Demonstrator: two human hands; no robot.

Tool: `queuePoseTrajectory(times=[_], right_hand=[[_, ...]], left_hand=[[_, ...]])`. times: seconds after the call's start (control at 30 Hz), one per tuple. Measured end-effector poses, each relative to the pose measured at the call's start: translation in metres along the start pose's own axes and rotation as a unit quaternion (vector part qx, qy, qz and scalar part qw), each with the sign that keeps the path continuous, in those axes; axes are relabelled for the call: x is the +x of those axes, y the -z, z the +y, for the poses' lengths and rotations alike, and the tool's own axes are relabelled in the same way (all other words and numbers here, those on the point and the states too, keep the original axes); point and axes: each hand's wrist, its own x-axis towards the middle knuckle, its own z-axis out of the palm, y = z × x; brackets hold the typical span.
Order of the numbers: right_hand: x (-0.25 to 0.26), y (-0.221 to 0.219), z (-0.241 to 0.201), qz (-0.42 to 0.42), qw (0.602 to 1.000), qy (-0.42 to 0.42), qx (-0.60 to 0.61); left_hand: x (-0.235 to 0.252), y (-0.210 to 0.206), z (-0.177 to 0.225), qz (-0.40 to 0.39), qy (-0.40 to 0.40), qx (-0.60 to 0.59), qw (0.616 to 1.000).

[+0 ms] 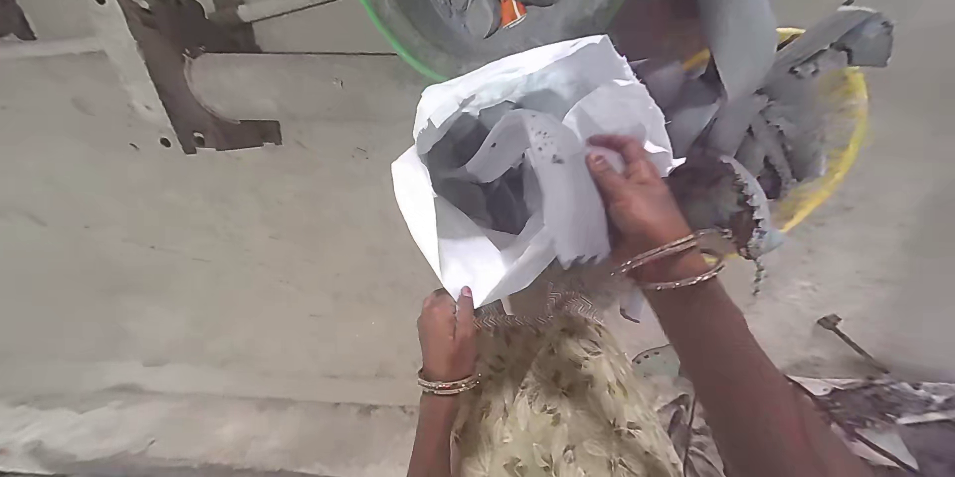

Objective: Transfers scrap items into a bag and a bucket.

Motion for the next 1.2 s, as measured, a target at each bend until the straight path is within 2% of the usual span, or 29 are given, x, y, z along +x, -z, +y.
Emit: queuePoseTrajectory(times=[0.1, 0.17, 0.27, 0.33, 0.43, 0.5, 0.57, 0.63, 0.7, 0.77, 0.87, 0.93, 1.07, 1.2], right_hand=[[0.015, 0.019, -0.012, 0.016, 0.979, 0.089, -0.184], [0.024, 0.026, -0.023, 0.004, 0.947, 0.08, -0.31], [0.027, 0.018, -0.035, 0.004, 0.894, 0.095, -0.438], [0.02, 0.007, -0.033, 0.003, 0.868, 0.13, -0.479], [0.01, -0.009, -0.021, 0.019, 0.842, 0.165, -0.514], [0.016, -0.017, -0.02, 0.052, 0.834, 0.169, -0.523], [0.028, -0.021, -0.024, 0.08, 0.825, 0.162, -0.535], [0.044, -0.024, -0.041, 0.085, 0.823, 0.136, -0.545], [0.046, -0.02, -0.063, 0.05, 0.828, 0.127, -0.544], [0.048, -0.015, -0.084, 0.041, 0.821, 0.151, -0.55], [0.035, 0.004, -0.103, 0.014, 0.815, 0.196, -0.546], [0.028, 0.024, -0.11, -0.021, 0.825, 0.189, -0.532], [0.036, 0.019, -0.099, -0.057, 0.84, 0.122, -0.526], [0.065, -0.037, -0.066, -0.116, 0.832, 0.047, -0.541]], left_hand=[[0.003, 0.004, -0.004, 0.01, -0.044, 0.012, 0.999], [0.005, 0.004, -0.003, 0.016, -0.048, 0.014, 0.999], [0.019, 0.019, 0.009, -0.008, 0.02, 0.034, 0.999], [0.041, 0.039, 0.019, -0.044, 0.083, 0.063, 0.994], [0.087, 0.065, 0.027, -0.063, 0.161, 0.124, 0.977], [0.114, 0.072, 0.036, -0.064, 0.167, 0.162, 0.97], [0.138, 0.074, 0.057, -0.105, 0.177, 0.208, 0.956], [0.136, 0.071, 0.071, -0.131, 0.173, 0.248, 0.944], [0.117, 0.064, 0.064, -0.124, 0.157, 0.248, 0.948], [0.112, 0.059, 0.056, -0.147, 0.18, 0.245, 0.941], [0.102, 0.056, 0.043, -0.217, 0.225, 0.281, 0.907], [0.093, 0.055, 0.032, -0.228, 0.226, 0.299, 0.898], [0.085, 0.062, 0.026, -0.204, 0.168, 0.238, 0.935], [0.079, 0.062, 0.029, -0.173, 0.05, 0.13, 0.975]])
